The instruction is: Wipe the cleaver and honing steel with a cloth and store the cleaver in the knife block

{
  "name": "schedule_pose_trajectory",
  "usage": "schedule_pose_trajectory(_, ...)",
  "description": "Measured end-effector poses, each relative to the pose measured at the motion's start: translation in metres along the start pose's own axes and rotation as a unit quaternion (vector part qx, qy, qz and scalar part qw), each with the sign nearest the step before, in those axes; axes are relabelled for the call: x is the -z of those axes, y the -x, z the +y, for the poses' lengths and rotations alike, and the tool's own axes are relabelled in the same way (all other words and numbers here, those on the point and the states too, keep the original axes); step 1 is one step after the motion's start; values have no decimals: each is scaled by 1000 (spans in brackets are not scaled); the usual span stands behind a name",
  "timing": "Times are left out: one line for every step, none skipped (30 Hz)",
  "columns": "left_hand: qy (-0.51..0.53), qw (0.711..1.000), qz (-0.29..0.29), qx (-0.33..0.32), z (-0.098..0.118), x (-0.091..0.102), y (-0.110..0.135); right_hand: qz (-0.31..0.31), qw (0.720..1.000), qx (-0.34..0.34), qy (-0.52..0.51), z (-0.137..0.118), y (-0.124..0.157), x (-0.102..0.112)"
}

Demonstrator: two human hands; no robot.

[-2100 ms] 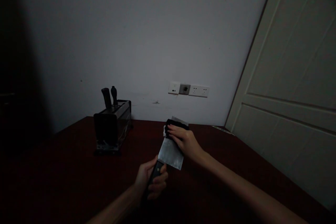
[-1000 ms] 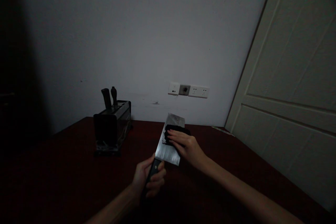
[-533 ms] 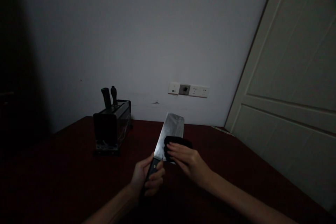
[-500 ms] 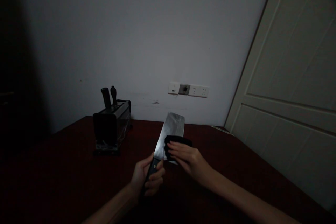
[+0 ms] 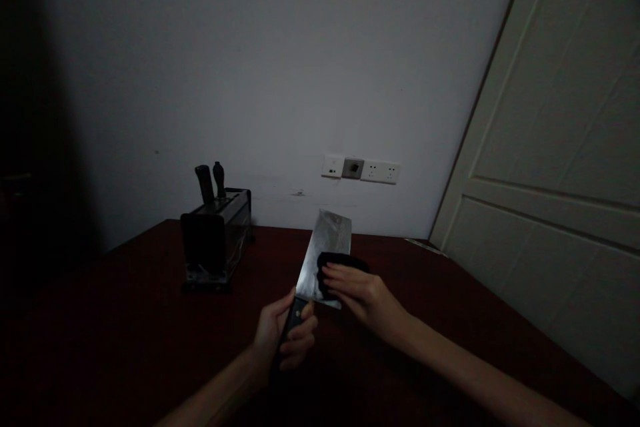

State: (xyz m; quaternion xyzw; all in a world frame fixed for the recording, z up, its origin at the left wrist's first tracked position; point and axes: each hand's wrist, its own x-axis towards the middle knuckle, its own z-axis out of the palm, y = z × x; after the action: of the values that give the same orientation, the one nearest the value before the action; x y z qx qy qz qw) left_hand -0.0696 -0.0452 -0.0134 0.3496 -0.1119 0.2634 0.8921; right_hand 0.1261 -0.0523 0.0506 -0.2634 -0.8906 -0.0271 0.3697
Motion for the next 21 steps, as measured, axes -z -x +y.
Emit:
schedule_pose_trajectory(1,1000,-1,2,-1,-1,0,16,1000,-11,9,9,-8,5)
schedule_pose_trajectory(1,1000,-3,6,-1,-3,0,36,999,-23,22,18,-16,9)
schedule_pose_trajectory(0,1000,-3,10,-1,-4,0,56,997,-34,36,25,-23,12)
schedule_pose_trajectory(0,1000,-2,11,-1,-5,-1,68,996,-44,47,29,-28,13)
schedule_pose_trajectory(-2,1000,0,11,-1,-5,-1,74,995,-49,53,30,-31,12)
schedule_pose_trajectory(-3,1000,2,10,-1,-5,-1,70,995,-48,54,26,-31,8)
schedule_pose_trajectory(-4,1000,3,8,-1,-5,-1,56,997,-39,47,20,-29,3)
schedule_pose_trajectory(-4,1000,4,7,-1,-4,-1,39,998,-26,37,11,-25,-3)
schedule_pose_trajectory(-4,1000,6,7,-1,-3,-1,13,1000,-6,22,2,-21,-8)
schedule_pose_trajectory(-4,1000,8,9,-1,-2,-1,-9,1000,10,6,-5,-18,-13)
schedule_pose_trajectory(-3,1000,11,12,-1,-2,-1,-21,1000,20,-3,-9,-16,-15)
schedule_pose_trajectory(-2,1000,12,15,-1,-1,-1,-28,999,20,-7,-10,-16,-15)
schedule_pose_trajectory(0,1000,11,17,-1,-1,-1,-21,1000,12,-3,-7,-18,-14)
schedule_pose_trajectory(2,1000,10,17,-2,-1,-1,-9,1000,0,6,-2,-21,-11)
schedule_pose_trajectory(6,1000,8,16,-2,-2,-1,7,1000,-15,17,4,-25,-8)
schedule_pose_trajectory(8,1000,5,14,-2,-2,-2,23,999,-27,26,9,-28,-6)
schedule_pose_trajectory(10,1000,4,12,-2,-2,-2,35,998,-34,32,13,-31,-6)
schedule_pose_trajectory(9,1000,4,12,-2,-2,-2,41,998,-35,32,14,-32,-6)
schedule_pose_trajectory(7,1000,4,11,-2,-1,-2,38,999,-29,28,12,-32,-9)
schedule_pose_trajectory(5,1000,5,10,-2,0,-1,27,999,-17,19,7,-30,-12)
schedule_pose_trajectory(2,1000,7,9,-1,1,-1,12,1000,-2,7,1,-27,-16)
